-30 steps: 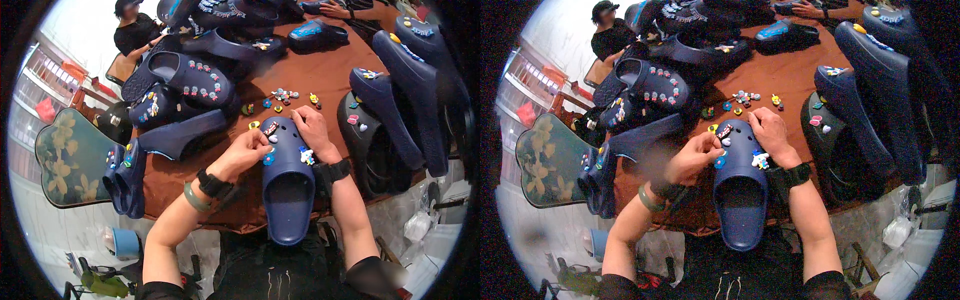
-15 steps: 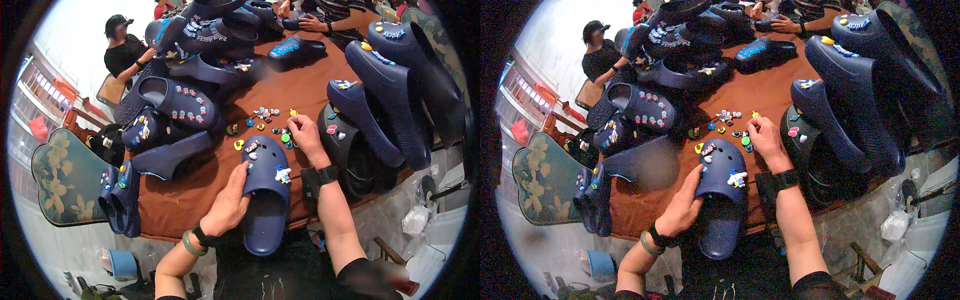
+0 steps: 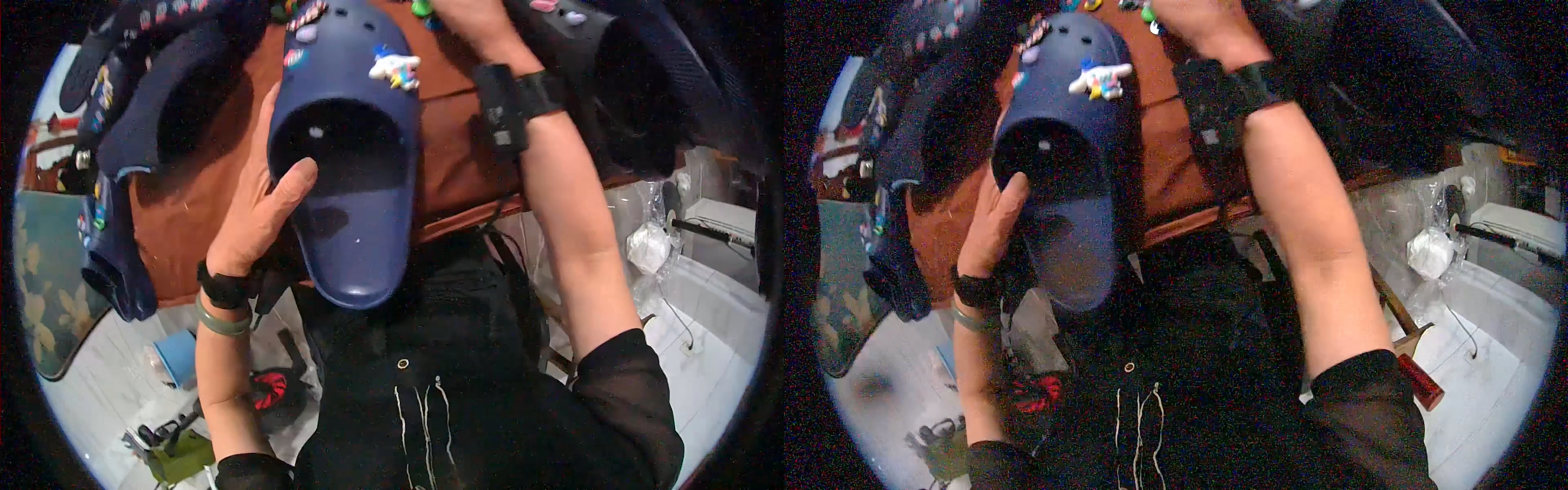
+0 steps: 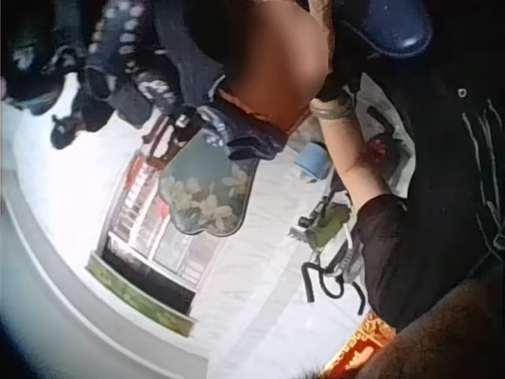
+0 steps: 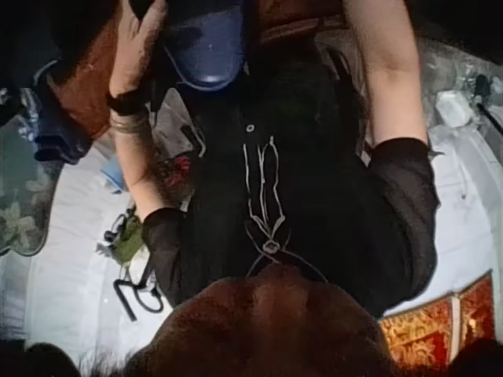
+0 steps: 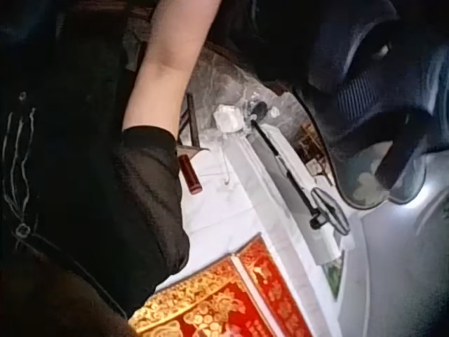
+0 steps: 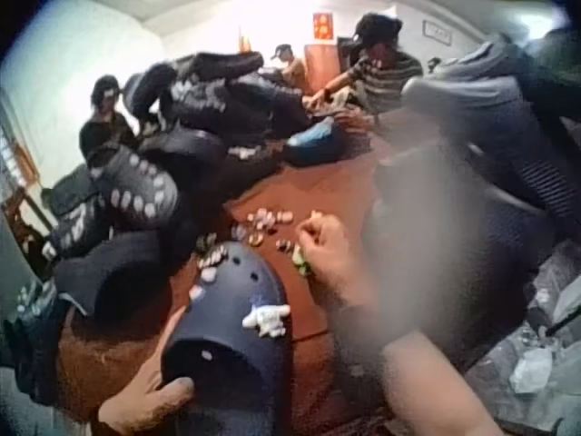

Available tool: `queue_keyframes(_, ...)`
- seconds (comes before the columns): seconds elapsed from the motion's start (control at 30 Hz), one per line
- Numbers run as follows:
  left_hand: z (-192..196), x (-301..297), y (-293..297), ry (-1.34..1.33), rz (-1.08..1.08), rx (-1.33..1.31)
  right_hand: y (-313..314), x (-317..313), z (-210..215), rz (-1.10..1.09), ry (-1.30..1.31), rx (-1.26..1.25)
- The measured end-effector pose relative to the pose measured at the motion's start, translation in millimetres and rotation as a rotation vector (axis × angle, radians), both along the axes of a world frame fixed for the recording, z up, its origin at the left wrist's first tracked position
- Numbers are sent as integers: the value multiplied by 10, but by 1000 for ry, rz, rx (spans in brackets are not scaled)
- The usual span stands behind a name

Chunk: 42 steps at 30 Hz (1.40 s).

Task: Manually inserting decorative charms into the holes of plastic clogs.

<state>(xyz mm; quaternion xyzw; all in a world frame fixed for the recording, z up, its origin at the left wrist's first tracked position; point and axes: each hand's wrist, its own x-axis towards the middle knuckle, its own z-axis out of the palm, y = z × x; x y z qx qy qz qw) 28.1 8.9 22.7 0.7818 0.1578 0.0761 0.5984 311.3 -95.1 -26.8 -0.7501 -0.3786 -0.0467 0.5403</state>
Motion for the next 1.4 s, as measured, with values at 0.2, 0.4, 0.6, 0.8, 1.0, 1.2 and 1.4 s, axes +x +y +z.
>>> queue_keyframes(0.2, -118, -184, 56, -53, 56, -33, -2, -259, 115, 72, -223, -229)
queue_keyframes(0.4, -159, -187, 116, -49, 99, -19, 93, -40, -84, 23, -346, -150)
queue_keyframes(0.6, -292, -285, 261, 44, 145, 28, 102, -61, -158, -151, -352, -94)
queue_keyframes(0.8, -335, -565, 548, 125, 256, 63, 126, -668, 141, -386, -647, -369)
queue_keyframes(1.0, -691, -747, 1147, 152, 327, 207, 574, -699, -224, -389, -271, -233)
queue_keyframes(1.2, -209, -515, 69, 218, 368, 507, 457, -651, -223, -358, -219, -228)
queue_keyframes(1.4, 45, -620, 87, 175, 567, 595, 676, -857, 51, -295, -301, -263)
